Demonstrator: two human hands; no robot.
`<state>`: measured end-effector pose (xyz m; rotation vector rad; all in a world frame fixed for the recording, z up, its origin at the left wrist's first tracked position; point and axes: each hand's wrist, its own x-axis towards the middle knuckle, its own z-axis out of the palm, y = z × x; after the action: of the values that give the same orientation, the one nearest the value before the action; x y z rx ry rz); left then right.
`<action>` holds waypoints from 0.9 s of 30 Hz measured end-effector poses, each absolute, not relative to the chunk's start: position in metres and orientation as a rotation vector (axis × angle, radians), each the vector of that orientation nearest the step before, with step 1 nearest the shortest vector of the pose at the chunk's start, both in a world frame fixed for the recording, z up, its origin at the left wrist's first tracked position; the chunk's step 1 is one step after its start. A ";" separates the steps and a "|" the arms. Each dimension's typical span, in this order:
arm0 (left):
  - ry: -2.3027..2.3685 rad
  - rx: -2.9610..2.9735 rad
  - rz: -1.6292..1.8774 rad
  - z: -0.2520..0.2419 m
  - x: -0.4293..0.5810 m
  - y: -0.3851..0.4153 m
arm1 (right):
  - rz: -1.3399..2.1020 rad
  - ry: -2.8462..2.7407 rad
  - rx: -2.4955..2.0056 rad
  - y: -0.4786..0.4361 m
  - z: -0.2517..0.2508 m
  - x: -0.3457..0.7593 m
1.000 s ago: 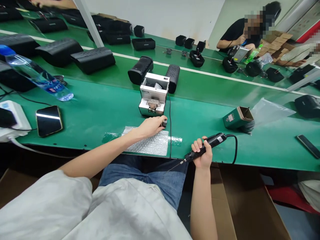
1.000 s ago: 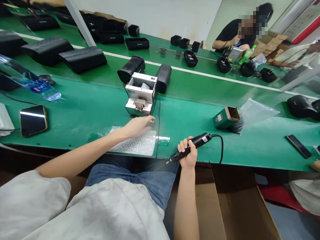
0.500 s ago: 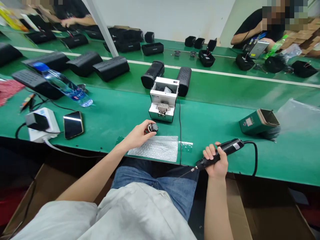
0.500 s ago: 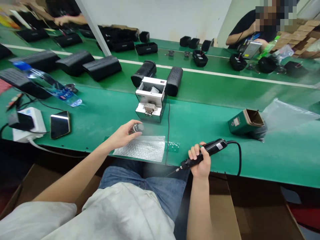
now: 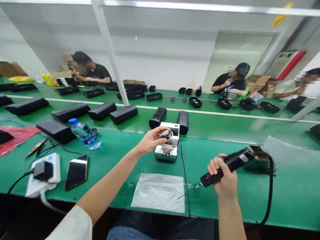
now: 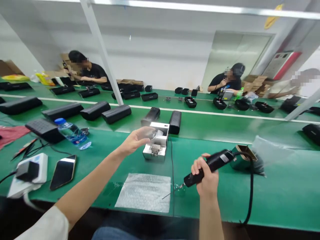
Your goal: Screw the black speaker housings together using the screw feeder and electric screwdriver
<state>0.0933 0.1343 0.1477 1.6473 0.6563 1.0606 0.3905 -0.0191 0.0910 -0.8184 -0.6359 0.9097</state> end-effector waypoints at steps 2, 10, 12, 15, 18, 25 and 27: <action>0.610 1.648 1.062 0.159 0.107 0.145 | 0.890 -0.796 -0.847 0.001 0.123 0.378; 0.440 1.615 1.131 0.167 0.137 0.178 | 0.815 -1.291 -1.025 0.110 0.190 0.325; 0.410 1.622 1.152 0.165 0.135 0.186 | 0.792 -1.349 -1.043 0.125 0.190 0.321; 0.409 1.637 1.185 0.161 0.129 0.197 | 0.758 -1.413 -1.052 0.136 0.188 0.320; 0.429 1.637 1.193 0.160 0.123 0.203 | 0.723 -1.460 -1.057 0.142 0.185 0.321; 0.530 1.514 1.113 0.170 0.113 0.197 | 0.569 -1.515 -1.050 0.150 0.171 0.315; 0.570 1.451 1.090 0.174 0.113 0.198 | 0.512 -1.542 -1.081 0.150 0.169 0.315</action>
<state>0.1127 0.1978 0.1742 1.4505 0.5697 1.0898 0.3153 0.1505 0.1687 -1.0806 -1.5417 0.5121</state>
